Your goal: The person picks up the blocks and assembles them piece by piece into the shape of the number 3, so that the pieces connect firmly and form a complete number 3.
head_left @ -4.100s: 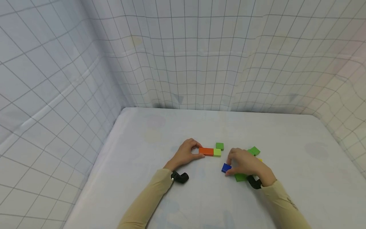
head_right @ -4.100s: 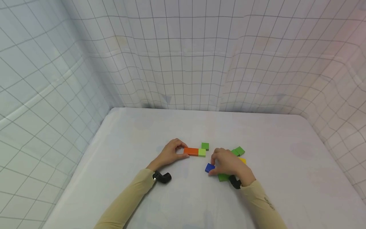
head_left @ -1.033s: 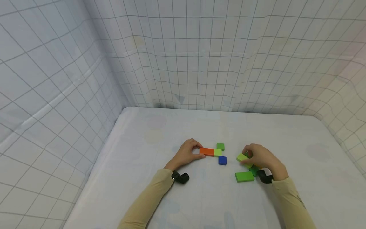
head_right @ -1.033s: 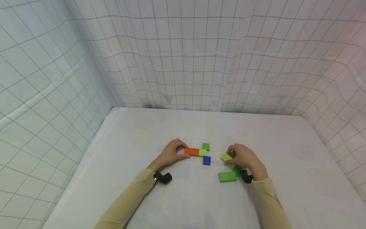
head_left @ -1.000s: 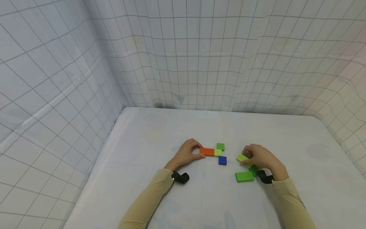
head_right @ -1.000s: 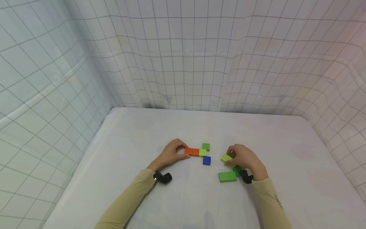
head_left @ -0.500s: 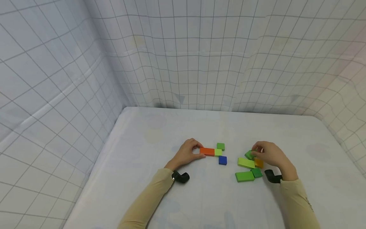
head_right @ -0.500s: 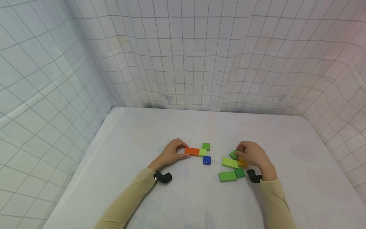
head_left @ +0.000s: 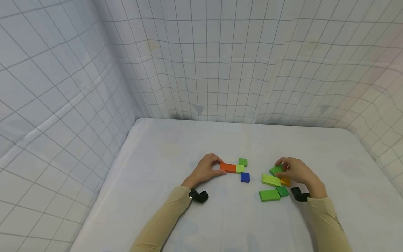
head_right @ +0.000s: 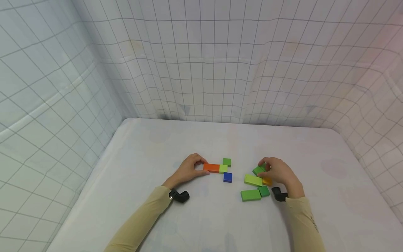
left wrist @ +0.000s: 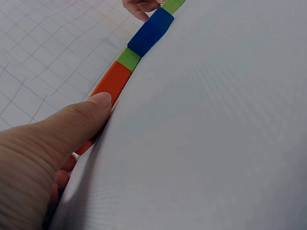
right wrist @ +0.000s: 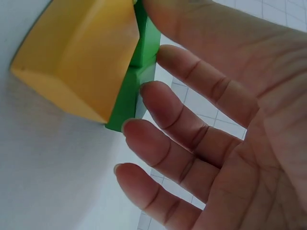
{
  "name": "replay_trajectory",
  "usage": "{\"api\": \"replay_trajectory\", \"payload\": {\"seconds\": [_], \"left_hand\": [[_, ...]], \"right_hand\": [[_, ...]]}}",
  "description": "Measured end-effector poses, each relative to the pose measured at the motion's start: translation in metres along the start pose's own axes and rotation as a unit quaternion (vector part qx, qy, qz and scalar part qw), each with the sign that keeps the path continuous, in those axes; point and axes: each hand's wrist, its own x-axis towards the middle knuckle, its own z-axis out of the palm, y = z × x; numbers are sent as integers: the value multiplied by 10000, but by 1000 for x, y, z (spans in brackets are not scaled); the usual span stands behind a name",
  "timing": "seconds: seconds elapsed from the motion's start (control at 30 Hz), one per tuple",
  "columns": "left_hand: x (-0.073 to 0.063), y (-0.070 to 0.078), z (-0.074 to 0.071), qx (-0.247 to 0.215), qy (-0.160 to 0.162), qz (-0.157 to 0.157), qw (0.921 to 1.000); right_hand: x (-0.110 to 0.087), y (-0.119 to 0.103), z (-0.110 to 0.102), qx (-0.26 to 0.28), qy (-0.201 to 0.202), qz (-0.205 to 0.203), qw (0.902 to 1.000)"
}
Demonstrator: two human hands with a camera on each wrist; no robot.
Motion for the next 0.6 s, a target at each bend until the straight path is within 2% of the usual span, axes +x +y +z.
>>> {"api": "replay_trajectory", "payload": {"seconds": [0.3,0.6], "left_hand": [[-1,-1,1,40,37,70,10000],[0,-1,1,46,47,70,10000]], "right_hand": [[6,-3,3,-164,12,97,9998],[24,-25,7,-707,67,185,9973]]}}
